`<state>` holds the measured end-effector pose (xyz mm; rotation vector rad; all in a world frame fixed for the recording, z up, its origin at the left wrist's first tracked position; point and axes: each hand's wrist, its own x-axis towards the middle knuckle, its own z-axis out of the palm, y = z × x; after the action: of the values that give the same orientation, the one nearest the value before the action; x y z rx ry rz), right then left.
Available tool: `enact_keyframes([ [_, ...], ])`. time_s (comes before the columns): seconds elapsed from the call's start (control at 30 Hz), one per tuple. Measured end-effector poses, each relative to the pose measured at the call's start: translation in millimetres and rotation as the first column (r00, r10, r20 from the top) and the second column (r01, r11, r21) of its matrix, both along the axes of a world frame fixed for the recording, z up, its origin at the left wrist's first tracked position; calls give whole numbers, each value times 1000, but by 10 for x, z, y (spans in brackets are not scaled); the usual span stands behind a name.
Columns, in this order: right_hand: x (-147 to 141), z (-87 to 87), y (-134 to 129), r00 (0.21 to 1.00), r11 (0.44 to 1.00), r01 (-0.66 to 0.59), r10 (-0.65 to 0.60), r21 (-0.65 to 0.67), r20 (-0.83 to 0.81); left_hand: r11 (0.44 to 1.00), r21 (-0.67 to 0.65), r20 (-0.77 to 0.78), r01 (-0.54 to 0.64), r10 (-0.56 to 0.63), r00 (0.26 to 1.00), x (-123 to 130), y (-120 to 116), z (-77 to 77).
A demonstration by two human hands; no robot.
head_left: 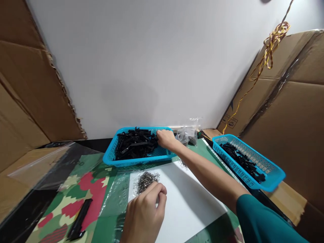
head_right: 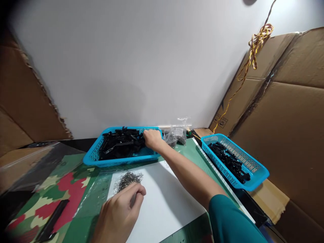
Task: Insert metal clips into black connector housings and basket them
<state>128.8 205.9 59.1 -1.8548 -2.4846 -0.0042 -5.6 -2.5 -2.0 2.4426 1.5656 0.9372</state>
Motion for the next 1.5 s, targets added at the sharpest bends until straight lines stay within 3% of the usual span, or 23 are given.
enact_keyframes([
  [0.1,49,14,-33,997,1000,31,-31,-2,-70,999,-39,14,5,-4,1000,7,-25,14],
  [0.23,182,169,-199,972,1000,28,-28,-2,-235,997,-65,44,33,-30,999,12,-42,15],
  [0.33,313,313,-459,910,998,-64,47,-29,-412,997,-60,119,46,-38,992,7,-34,9],
  [0.43,470,347,-804,803,971,-204,93,-124,-588,997,-75,226,13,4,974,-4,-17,12],
  [0.47,522,320,-923,733,947,-265,76,-181,-676,995,-96,255,-2,27,967,-5,-13,16],
  [0.53,611,210,-1143,385,807,-495,-129,-322,-914,987,-157,297,-21,67,953,-2,-7,20],
  [0.6,662,43,-1327,108,701,-633,-340,-329,-934,978,-207,327,-13,82,941,6,1,16],
  [0.67,668,-144,-1466,-19,702,-643,-413,-306,-910,971,-238,353,1,86,932,15,13,-3],
  [0.73,649,-307,-1557,-52,731,-609,-423,-307,-904,970,-241,378,16,79,923,20,28,-28],
  [0.87,673,-451,-1617,14,771,-541,-391,-336,-920,974,-225,404,35,60,913,16,37,-34],
  [0.97,816,-428,-1584,161,825,-476,-259,-305,-952,976,-218,414,25,69,908,13,31,8],
  [1.07,1020,-391,-1518,343,949,-297,1,-108,-939,976,-214,434,38,60,899,3,29,35],
  [1.17,1224,-370,-1450,457,991,-102,128,91,-880,978,-203,451,43,54,891,-16,28,25],
  [1.27,1406,-352,-1404,559,991,16,101,132,-823,981,-190,445,40,50,894,-24,23,11],
  [1.37,1537,-346,-1379,679,999,-7,40,48,-733,983,-177,440,53,30,898,-15,17,24],
  [1.5,1588,-377,-1360,767,995,-37,-28,-88,-641,990,-138,427,5,54,903,11,17,62],
])
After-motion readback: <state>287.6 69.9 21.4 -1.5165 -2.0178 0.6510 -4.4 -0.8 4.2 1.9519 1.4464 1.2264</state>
